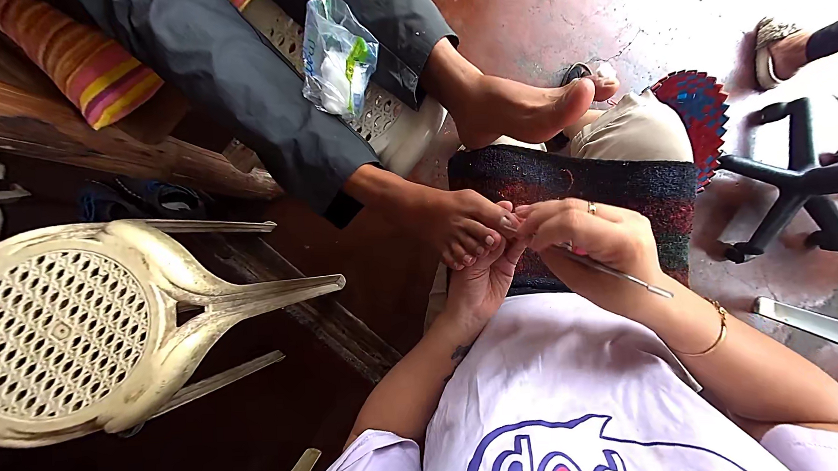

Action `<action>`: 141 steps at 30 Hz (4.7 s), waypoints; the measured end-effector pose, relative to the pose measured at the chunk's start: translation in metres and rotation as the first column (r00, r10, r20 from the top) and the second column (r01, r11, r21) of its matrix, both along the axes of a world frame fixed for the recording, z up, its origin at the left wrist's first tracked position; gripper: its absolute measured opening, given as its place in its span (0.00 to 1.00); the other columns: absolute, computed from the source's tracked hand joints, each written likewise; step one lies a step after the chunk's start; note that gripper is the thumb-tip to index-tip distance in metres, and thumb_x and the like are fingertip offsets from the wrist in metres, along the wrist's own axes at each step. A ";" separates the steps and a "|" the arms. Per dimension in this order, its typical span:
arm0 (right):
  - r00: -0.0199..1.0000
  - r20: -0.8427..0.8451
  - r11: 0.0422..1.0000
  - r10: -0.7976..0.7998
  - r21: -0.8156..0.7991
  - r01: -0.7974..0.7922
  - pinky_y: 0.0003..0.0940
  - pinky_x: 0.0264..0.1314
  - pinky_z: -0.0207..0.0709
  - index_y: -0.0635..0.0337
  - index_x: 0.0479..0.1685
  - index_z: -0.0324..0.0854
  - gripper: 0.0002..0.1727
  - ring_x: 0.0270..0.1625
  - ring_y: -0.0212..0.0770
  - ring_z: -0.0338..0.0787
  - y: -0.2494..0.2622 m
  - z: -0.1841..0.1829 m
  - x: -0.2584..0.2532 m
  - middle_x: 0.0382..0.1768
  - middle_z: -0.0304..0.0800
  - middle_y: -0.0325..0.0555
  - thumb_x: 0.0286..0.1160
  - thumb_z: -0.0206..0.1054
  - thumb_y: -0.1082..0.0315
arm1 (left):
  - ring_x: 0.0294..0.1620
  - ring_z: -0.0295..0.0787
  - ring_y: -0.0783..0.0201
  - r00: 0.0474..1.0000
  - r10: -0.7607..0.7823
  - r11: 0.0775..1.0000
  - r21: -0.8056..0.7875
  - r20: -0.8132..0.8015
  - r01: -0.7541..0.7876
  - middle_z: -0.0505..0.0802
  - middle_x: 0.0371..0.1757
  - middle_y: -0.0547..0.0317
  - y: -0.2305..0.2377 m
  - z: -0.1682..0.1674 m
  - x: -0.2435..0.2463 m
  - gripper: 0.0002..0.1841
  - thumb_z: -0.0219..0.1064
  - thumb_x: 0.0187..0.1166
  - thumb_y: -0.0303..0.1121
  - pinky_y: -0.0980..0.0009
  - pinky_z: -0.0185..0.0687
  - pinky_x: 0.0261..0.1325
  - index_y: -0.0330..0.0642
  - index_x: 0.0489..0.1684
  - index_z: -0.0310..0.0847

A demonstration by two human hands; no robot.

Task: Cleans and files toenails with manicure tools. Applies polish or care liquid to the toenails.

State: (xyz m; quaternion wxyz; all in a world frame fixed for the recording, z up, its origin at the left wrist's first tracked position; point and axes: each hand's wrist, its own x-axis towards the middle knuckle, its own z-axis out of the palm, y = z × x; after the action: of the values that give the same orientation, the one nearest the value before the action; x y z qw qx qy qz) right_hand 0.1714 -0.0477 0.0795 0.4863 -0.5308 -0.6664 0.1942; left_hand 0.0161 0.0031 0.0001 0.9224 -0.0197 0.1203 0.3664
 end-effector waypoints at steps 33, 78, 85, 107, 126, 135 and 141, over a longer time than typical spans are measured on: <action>0.999 0.018 0.976 0.041 0.211 -0.044 0.42 0.69 0.85 0.67 0.25 0.85 0.07 0.63 0.51 0.92 -0.006 -0.037 -0.003 0.44 0.95 0.57 0.68 0.69 0.83 | 0.52 0.95 0.62 0.999 -0.034 0.997 0.065 -0.001 0.034 0.95 0.53 0.49 0.000 -0.005 -0.003 0.17 0.71 0.75 0.23 0.69 0.88 0.62 0.35 0.63 0.85; 0.990 -0.136 0.991 0.029 0.136 -0.010 0.37 0.62 0.86 0.67 0.23 0.87 0.05 0.55 0.46 0.94 0.003 -0.028 -0.003 0.39 0.96 0.54 0.62 0.72 0.83 | 0.54 0.94 0.62 0.999 -0.034 0.996 0.083 -0.014 0.035 0.94 0.53 0.51 -0.001 -0.006 -0.005 0.15 0.69 0.77 0.24 0.69 0.87 0.62 0.38 0.62 0.85; 1.000 0.010 0.998 -0.009 0.056 0.009 0.38 0.63 0.87 0.65 0.22 0.85 0.08 0.56 0.46 0.94 -0.003 -0.011 -0.007 0.40 0.95 0.54 0.65 0.68 0.81 | 0.54 0.93 0.65 0.998 -0.039 0.993 0.107 -0.055 0.045 0.95 0.54 0.54 -0.001 -0.004 -0.005 0.15 0.70 0.78 0.26 0.72 0.87 0.62 0.40 0.62 0.86; 1.000 0.025 0.997 0.013 0.080 -0.015 0.39 0.63 0.88 0.66 0.23 0.86 0.07 0.56 0.47 0.95 -0.004 -0.011 -0.006 0.40 0.95 0.56 0.66 0.68 0.82 | 0.56 0.93 0.63 0.998 -0.028 0.994 0.100 -0.058 0.034 0.95 0.54 0.53 -0.001 -0.003 -0.005 0.15 0.68 0.79 0.25 0.69 0.86 0.65 0.38 0.63 0.85; 0.999 0.039 0.994 0.034 0.103 -0.037 0.39 0.64 0.87 0.65 0.25 0.89 0.06 0.56 0.47 0.96 -0.001 -0.015 -0.003 0.40 0.97 0.53 0.66 0.70 0.81 | 0.54 0.94 0.63 0.999 -0.039 0.995 0.090 -0.013 0.040 0.95 0.53 0.52 -0.001 -0.006 -0.006 0.15 0.68 0.78 0.24 0.70 0.87 0.62 0.38 0.62 0.85; 0.996 0.071 0.981 0.048 0.182 -0.060 0.42 0.68 0.86 0.66 0.27 0.89 0.06 0.60 0.50 0.94 -0.005 -0.025 -0.003 0.42 0.97 0.55 0.68 0.70 0.82 | 0.53 0.94 0.64 0.998 -0.026 0.995 0.094 -0.052 0.031 0.95 0.50 0.53 -0.002 -0.004 -0.005 0.12 0.69 0.77 0.24 0.71 0.87 0.62 0.38 0.57 0.87; 0.994 0.102 0.982 0.032 0.184 -0.051 0.42 0.65 0.87 0.66 0.26 0.86 0.06 0.60 0.52 0.93 -0.008 -0.024 -0.006 0.44 0.95 0.58 0.69 0.69 0.81 | 0.53 0.94 0.64 0.999 -0.029 0.994 0.102 -0.042 0.033 0.95 0.51 0.53 -0.002 -0.003 -0.005 0.13 0.68 0.79 0.25 0.70 0.86 0.63 0.39 0.59 0.87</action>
State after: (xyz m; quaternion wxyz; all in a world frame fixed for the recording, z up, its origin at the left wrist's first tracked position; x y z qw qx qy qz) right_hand 0.1652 -0.0558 0.0557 0.4963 -0.4778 -0.7158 0.1145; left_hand 0.0112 0.0013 -0.0029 0.9252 0.0372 0.1200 0.3580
